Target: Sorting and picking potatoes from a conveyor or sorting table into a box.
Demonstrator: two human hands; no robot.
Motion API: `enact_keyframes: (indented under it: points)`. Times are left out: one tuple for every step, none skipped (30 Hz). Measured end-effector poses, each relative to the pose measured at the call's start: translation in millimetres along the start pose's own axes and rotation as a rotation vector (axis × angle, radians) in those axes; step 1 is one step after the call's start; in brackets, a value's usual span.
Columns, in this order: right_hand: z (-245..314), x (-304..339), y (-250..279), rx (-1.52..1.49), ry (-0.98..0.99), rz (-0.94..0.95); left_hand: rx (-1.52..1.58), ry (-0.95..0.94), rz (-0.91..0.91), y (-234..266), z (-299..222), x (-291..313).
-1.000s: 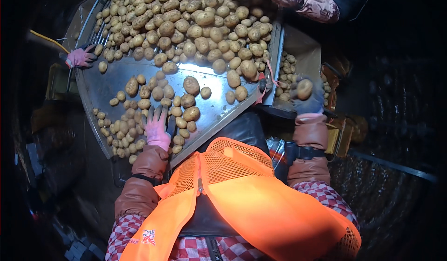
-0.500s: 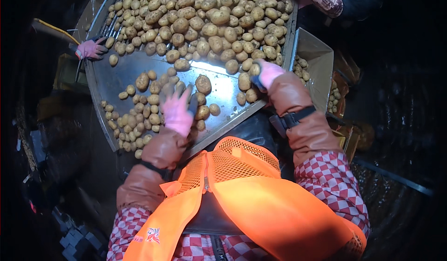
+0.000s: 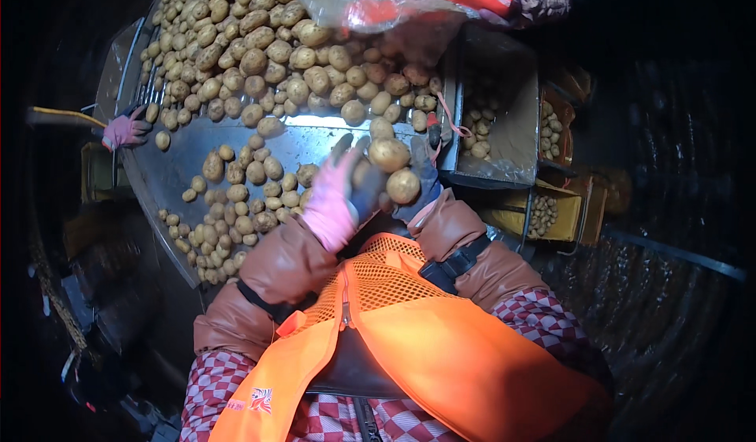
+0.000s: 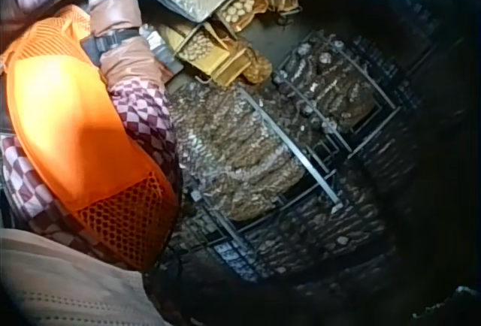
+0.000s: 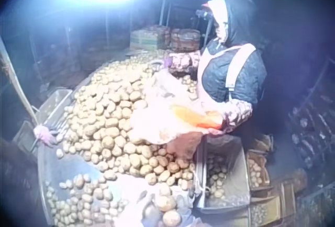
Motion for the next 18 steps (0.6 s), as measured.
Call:
enact_keyframes:
  points:
    - [-12.6,-1.6,-13.0,-0.023,0.074,-0.265,-0.039,-0.079,0.031,0.8,-19.9,5.9]
    - [-14.1,4.9,-16.3,-0.046,0.157,-0.529,-0.073,-0.167,0.062,-0.2,-37.7,8.2]
    - [-9.4,12.9,4.5,0.069,0.157,-0.504,0.128,-0.121,0.150,-1.2,-40.2,8.1]
    - [-0.2,26.0,23.3,0.189,0.165,-0.485,0.313,-0.036,0.251,-0.5,-46.7,7.0]
    - [2.8,34.3,9.2,0.364,0.213,-0.577,0.377,0.058,0.297,3.0,-39.6,11.2]
    - [6.1,43.8,-6.3,0.540,0.259,-0.671,0.440,0.153,0.346,4.6,-32.7,15.0]
    - [18.4,53.5,-15.8,0.407,0.199,-0.690,0.464,0.159,0.307,13.7,-37.5,11.1]
    - [23.2,57.7,-41.0,0.067,0.325,-0.680,0.468,0.273,0.254,10.3,-22.1,14.9]
    - [39.8,77.9,-9.7,0.070,0.346,-0.689,0.463,0.315,0.182,11.5,-7.9,14.0]
    - [75.4,113.3,31.0,0.012,0.461,-0.423,0.410,0.364,0.105,8.4,18.2,14.8]
    - [104.5,144.0,49.5,-0.042,0.551,-0.149,0.465,0.414,0.055,4.9,49.7,19.5]
    - [115.6,139.0,-39.1,0.032,0.558,-0.440,0.379,0.569,0.064,33.7,51.1,30.6]
    - [143.4,157.6,-53.9,-0.111,0.679,-0.589,0.425,0.588,0.071,42.8,49.9,32.4]
    - [187.2,189.9,-21.5,-0.102,0.662,-0.285,0.467,0.606,0.078,52.9,55.5,34.6]
    - [216.1,188.2,-4.7,-0.226,0.760,-0.419,0.299,0.441,-0.054,65.9,85.5,51.6]
    - [236.2,201.0,9.3,-0.334,0.879,-0.577,0.291,0.458,-0.061,79.1,71.2,50.9]
    - [263.4,214.1,43.0,-0.231,1.011,-0.661,0.712,0.757,0.013,85.7,44.0,45.9]
    - [290.4,235.4,73.1,-0.105,1.147,-0.682,1.146,1.038,0.080,80.9,19.5,42.7]
Point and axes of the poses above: each hand's wrist, its own x-axis away from the middle knuckle, its own y-axis out of the back of the hand, z = x × y, the point moved 4 cm from there along -x, towards the middle knuckle, and after that the axes turned 5 degrees about -z, right-handed, at the moved point
